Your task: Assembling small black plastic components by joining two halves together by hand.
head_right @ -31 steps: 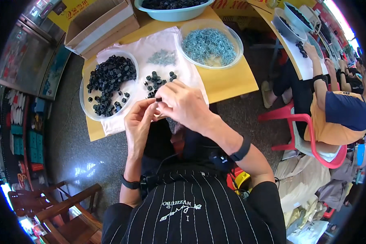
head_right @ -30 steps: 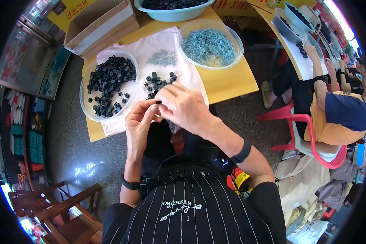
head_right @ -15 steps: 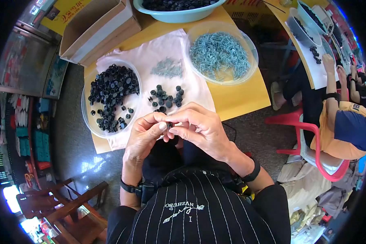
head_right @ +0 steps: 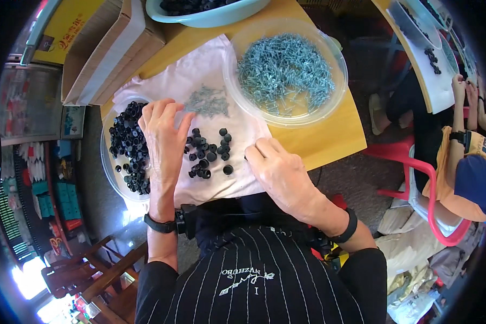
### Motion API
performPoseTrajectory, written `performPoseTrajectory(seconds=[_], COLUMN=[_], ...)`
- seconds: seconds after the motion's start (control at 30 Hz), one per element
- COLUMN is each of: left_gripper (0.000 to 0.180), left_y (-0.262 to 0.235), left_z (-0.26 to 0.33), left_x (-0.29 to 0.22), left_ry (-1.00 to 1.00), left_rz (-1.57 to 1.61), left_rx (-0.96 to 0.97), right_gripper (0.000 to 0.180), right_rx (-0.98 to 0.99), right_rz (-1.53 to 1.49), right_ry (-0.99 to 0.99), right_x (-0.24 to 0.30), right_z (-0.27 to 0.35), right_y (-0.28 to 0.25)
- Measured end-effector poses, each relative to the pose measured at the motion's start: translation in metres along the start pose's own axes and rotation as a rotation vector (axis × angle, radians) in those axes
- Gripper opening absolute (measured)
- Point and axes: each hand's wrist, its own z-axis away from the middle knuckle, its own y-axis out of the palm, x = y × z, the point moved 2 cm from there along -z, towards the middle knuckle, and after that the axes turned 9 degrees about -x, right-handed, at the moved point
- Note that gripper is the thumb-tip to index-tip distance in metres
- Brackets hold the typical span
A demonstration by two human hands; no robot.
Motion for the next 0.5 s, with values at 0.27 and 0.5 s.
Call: performPoseTrajectory(seconds=[0.27, 0.5], left_gripper=[0.012, 0.010], left_y=[0.004, -0.008], left_z=[-0.001, 0.007], left_x=[0.005, 0.001], left_ry=[0.021, 0.109], left_rz=[-0.010, 0.018], left_rx=[-0.037, -0.097], right_gripper=[0.015, 0.014], right_rx=[-0.010, -0.038], right_rz=[-0.061, -0.069], right_ry=[-0.025, -0.035], right_x=[-0.004, -0.003], right_z=[-0.001, 0.002], right_y=[0.002, 0.007])
